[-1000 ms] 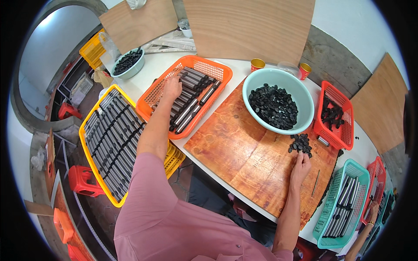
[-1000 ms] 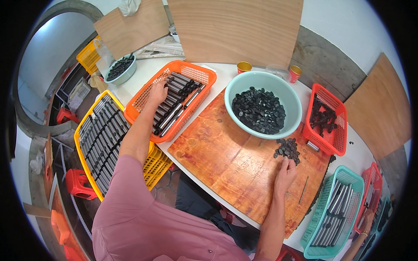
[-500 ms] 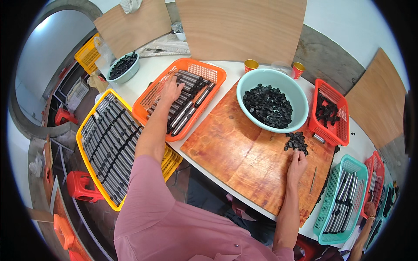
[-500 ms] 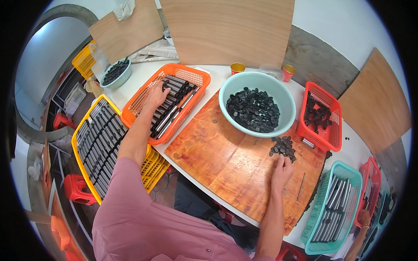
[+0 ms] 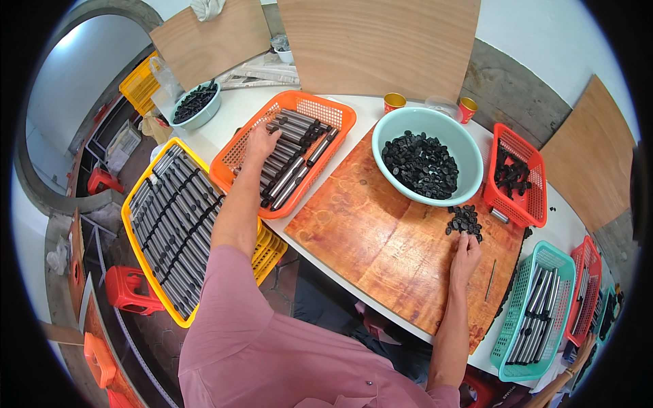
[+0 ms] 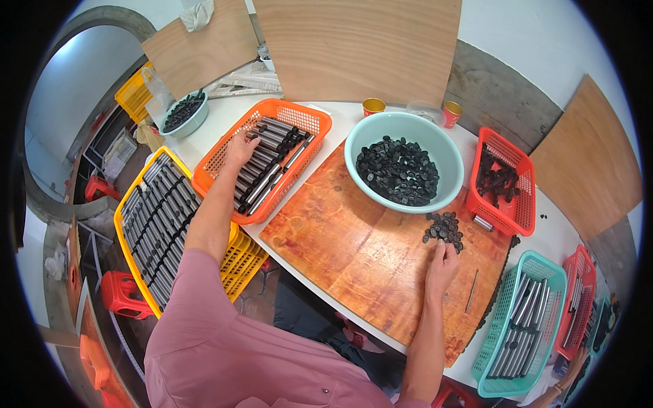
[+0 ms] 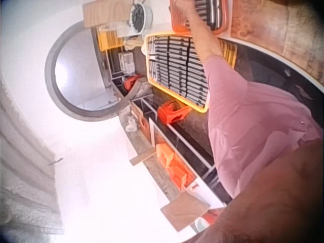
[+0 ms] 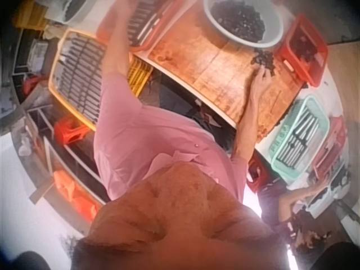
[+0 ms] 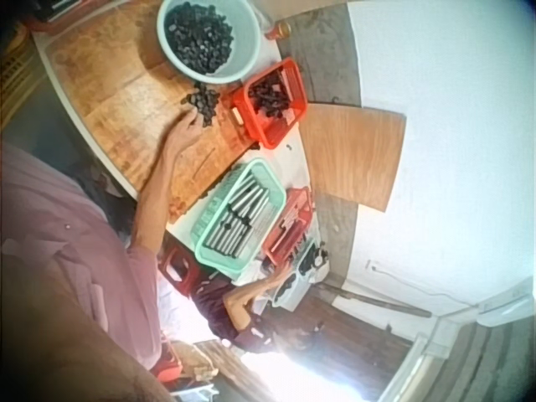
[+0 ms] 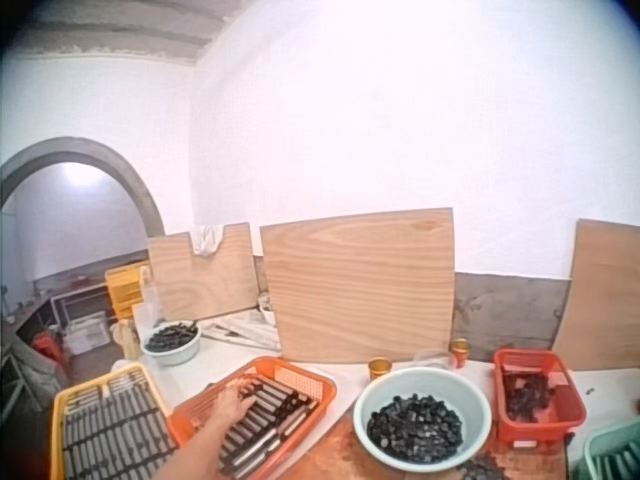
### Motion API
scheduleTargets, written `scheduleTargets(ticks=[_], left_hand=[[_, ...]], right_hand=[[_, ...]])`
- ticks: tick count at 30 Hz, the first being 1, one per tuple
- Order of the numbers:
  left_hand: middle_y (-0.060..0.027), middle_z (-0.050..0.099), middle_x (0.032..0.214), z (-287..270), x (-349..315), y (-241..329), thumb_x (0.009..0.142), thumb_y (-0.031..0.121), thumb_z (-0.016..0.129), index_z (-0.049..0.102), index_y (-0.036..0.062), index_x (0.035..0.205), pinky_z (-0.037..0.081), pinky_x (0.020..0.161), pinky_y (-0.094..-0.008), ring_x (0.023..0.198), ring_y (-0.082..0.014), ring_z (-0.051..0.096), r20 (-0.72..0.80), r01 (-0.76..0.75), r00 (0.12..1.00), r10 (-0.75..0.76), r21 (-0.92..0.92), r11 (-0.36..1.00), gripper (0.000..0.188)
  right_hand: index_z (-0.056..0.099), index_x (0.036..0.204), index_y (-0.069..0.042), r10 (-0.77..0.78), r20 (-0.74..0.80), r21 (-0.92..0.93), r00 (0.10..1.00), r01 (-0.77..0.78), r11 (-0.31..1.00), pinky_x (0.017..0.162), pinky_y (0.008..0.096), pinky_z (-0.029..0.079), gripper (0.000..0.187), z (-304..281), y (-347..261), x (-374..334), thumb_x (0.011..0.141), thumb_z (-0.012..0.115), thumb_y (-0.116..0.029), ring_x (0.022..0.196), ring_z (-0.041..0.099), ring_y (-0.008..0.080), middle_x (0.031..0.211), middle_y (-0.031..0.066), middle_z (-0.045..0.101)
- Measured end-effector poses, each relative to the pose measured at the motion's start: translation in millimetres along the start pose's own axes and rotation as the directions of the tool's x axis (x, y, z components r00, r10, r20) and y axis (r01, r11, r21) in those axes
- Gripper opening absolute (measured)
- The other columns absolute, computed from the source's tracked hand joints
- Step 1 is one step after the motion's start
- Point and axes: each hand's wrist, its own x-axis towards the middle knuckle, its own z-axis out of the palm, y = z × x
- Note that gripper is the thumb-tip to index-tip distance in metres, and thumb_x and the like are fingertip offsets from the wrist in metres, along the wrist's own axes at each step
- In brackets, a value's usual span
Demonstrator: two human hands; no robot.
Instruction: The person assembles small black plastic components onto cylindrical metal rods at a workbench. They repeatedly pick up a rod, attach a black piece, and place the completed unit into a yellow basket. A second person works alongside at the same table.
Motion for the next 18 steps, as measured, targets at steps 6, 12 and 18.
scheduleTargets(ticks=[6, 12, 18], left_hand=[[-0.0278, 0.067, 0.123, -1.9, 2.1, 11.3, 0.091, 0.031, 0.072, 0.063, -0.0003, 0.128, 0.049, 0.102, -0.0502, 0.119, -0.0431, 0.062, -0.092, -0.016, 0.996, 0.019, 0.032, 0.999, 0.05], [-0.027, 0.064, 0.127, -16.0, -3.8, 67.3, 0.097, 0.026, 0.064, 0.062, -0.0022, 0.132, 0.047, 0.105, -0.0464, 0.119, -0.0408, 0.062, -0.237, -0.324, 0.921, 0.31, -0.024, 0.946, 0.045], [-0.0185, 0.065, 0.126, -52.1, -127.5, 193.5, 0.099, 0.013, 0.063, 0.064, -0.0017, 0.128, 0.048, 0.101, -0.039, 0.117, -0.0323, 0.062, -0.402, -0.609, 0.772, 0.492, -0.249, 0.753, 0.032]], right_hand=[[0.053, 0.074, 0.0, -0.016, -0.004, 0.001, 1.0, 0.016, 1.0, 0.059, 0.0325, 0.036, 0.036, 0.5, 18.4, 3.7, 0.103, 0.059, -0.02, 0.064, 0.041, 0.0112, 0.065, 0.0017, 0.045], [0.054, 0.073, 0.001, -0.031, -0.043, -0.11, 0.999, 0.026, 0.994, 0.061, 0.0382, 0.041, 0.037, -1.5, 4.0, -0.5, 0.099, 0.057, -0.025, 0.065, 0.046, 0.0156, 0.064, 0.0107, 0.047], [0.062, 0.082, -0.001, -0.046, -0.065, -0.257, 0.997, 0.028, 0.966, 0.066, 0.0494, 0.045, 0.037, 1.7, 18.9, 5.4, 0.098, 0.061, -0.034, 0.07, 0.06, 0.0407, 0.075, 0.0223, 0.06]])
